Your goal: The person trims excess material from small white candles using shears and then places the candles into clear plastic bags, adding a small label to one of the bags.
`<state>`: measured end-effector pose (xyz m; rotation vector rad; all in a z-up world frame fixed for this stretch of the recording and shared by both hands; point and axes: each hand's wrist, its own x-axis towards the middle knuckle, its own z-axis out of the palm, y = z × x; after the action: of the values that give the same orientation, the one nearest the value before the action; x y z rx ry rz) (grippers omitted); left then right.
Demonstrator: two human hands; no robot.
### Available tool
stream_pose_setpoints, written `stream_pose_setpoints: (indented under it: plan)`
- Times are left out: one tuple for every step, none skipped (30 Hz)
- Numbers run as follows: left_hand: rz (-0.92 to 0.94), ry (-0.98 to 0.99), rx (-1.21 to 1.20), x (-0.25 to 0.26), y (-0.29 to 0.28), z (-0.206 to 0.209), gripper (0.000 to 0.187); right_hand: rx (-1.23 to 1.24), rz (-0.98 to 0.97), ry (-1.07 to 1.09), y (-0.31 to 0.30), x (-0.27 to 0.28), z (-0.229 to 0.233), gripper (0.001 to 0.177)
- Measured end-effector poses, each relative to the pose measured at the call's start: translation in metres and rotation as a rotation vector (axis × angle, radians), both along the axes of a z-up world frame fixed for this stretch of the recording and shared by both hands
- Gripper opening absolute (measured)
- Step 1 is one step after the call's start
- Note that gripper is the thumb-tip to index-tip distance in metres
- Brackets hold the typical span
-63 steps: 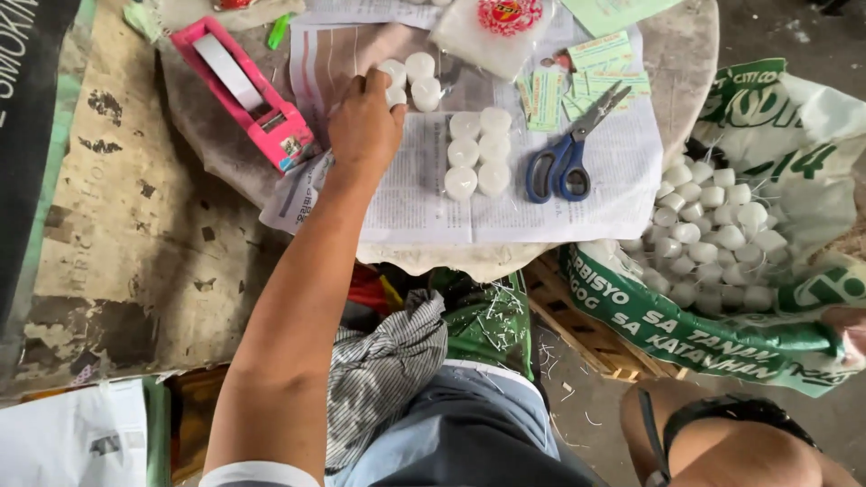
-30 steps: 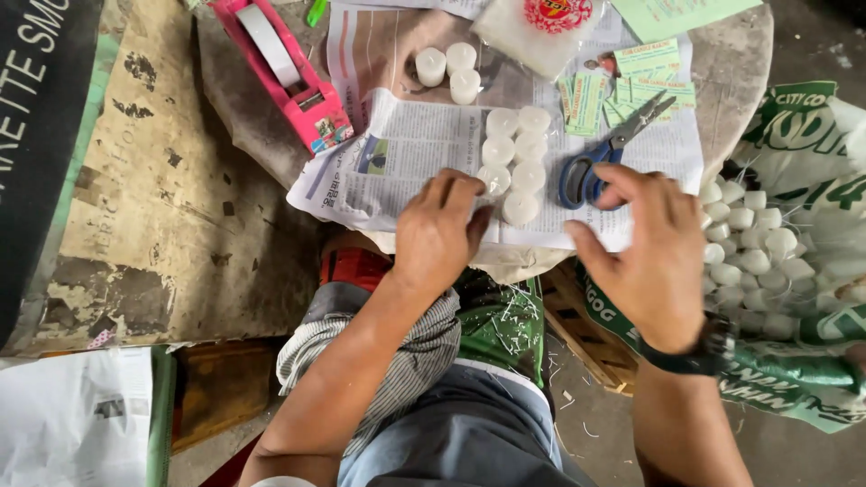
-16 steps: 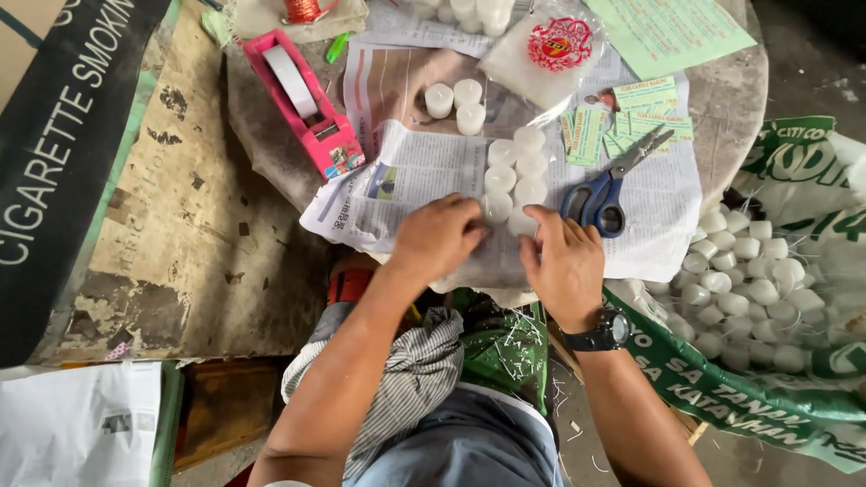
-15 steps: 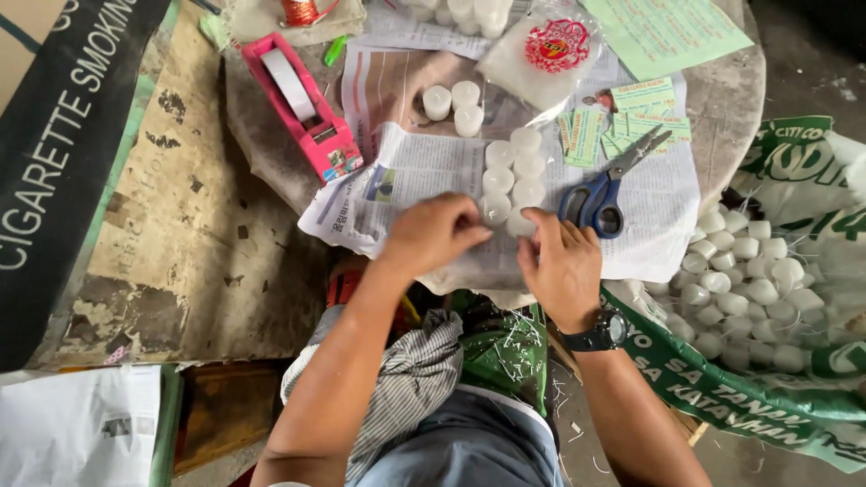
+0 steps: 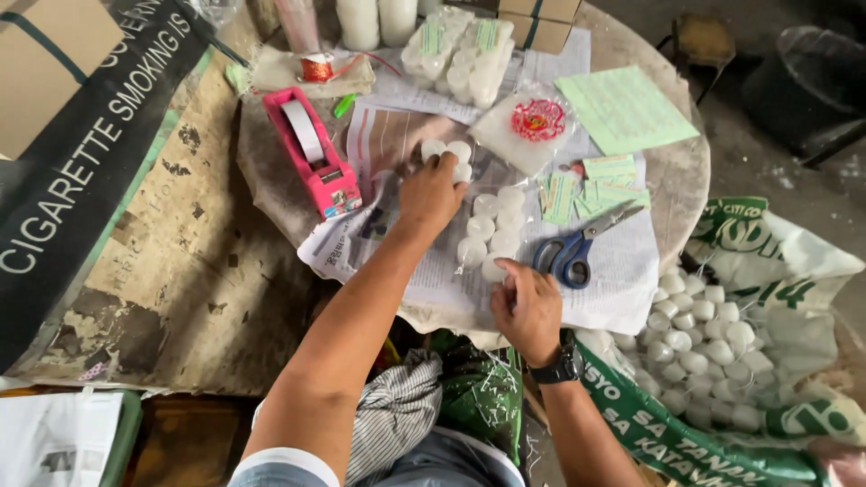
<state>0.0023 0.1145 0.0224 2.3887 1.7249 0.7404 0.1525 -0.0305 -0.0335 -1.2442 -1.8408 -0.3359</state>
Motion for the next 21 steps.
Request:
stream_pose_setpoints:
  plan:
    - [-0.003, -0.068, -0.012, -0.003, -0.003, 0.000, 0.035, -0.009, 0.003, 0.009, -0.003, -0.002, 0.006, 0.034]
    - [-0.008, -0.132, -0.021, -0.008, -0.006, 0.000, 0.039, -0.016, 0.005, 0.022, -0.005, -0.004, 0.011, 0.033]
    - [-0.004, -0.134, -0.009, -0.012, -0.017, 0.006, 0.039, -0.004, 0.011, 0.019, -0.006, -0.004, 0.014, 0.033]
    - [-0.016, -0.201, 0.092, -0.018, -0.029, 0.011, 0.041, -0.002, 0.008, 0.029, -0.007, -0.004, 0.016, 0.030]
    - [-0.030, -0.266, 0.193, -0.024, -0.041, 0.016, 0.043, 0.001, 0.005, 0.039, -0.007, -0.005, 0.018, 0.029]
    - [-0.024, -0.263, 0.197, -0.027, -0.053, 0.015, 0.043, 0.004, 0.011, 0.040, -0.007, -0.008, 0.026, 0.029]
    - [-0.070, -0.283, 0.238, -0.031, -0.064, 0.014, 0.043, 0.056, -0.023, 0.001, -0.007, -0.011, 0.034, 0.031]
    - [-0.114, -0.305, 0.266, -0.035, -0.080, 0.009, 0.043, 0.096, -0.057, -0.039, -0.012, -0.014, 0.040, 0.034]
    - [-0.107, -0.304, 0.258, -0.037, -0.096, 0.005, 0.043, 0.088, -0.051, -0.038, -0.010, -0.016, 0.046, 0.034]
    - [-0.173, -0.345, 0.267, -0.038, -0.111, 0.002, 0.042, 0.057, -0.052, -0.138, -0.008, -0.017, 0.052, 0.036]
    - [-0.240, -0.386, 0.276, -0.040, -0.126, -0.001, 0.042, 0.026, -0.051, -0.238, -0.006, -0.019, 0.059, 0.040]
    - [-0.239, -0.385, 0.278, -0.036, -0.132, -0.017, 0.042, 0.028, -0.050, -0.237, -0.004, -0.018, 0.059, 0.040]
    - [-0.279, -0.379, 0.305, -0.033, -0.139, -0.034, 0.042, 0.020, -0.027, -0.228, -0.002, -0.017, 0.059, 0.030]
    - [-0.316, -0.376, 0.335, -0.030, -0.144, -0.050, 0.043, 0.014, -0.001, -0.222, 0.002, -0.016, 0.059, 0.020]
    - [-0.313, -0.377, 0.340, -0.032, -0.148, -0.042, 0.043, 0.019, 0.003, -0.224, 0.002, -0.017, 0.061, 0.020]
    - [-0.339, -0.335, 0.368, -0.035, -0.153, -0.034, 0.040, 0.009, 0.007, -0.186, 0.003, -0.018, 0.063, 0.014]
    - [-0.364, -0.293, 0.396, -0.037, -0.157, -0.026, 0.037, -0.001, 0.012, -0.148, 0.004, -0.019, 0.064, 0.009]
    - [-0.357, -0.297, 0.402, -0.036, -0.156, -0.027, 0.037, 0.004, 0.018, -0.155, 0.001, -0.022, 0.069, 0.009]
    - [-0.344, -0.265, 0.427, -0.035, -0.153, -0.028, 0.035, -0.049, 0.049, -0.061, -0.001, -0.024, 0.073, 0.007]
    - [-0.333, -0.234, 0.453, -0.033, -0.150, -0.029, 0.033, -0.100, 0.079, 0.032, -0.003, -0.026, 0.078, 0.009]
    - [-0.328, -0.239, 0.462, -0.032, -0.149, -0.030, 0.033, -0.094, 0.084, 0.024, -0.005, -0.027, 0.080, 0.009]
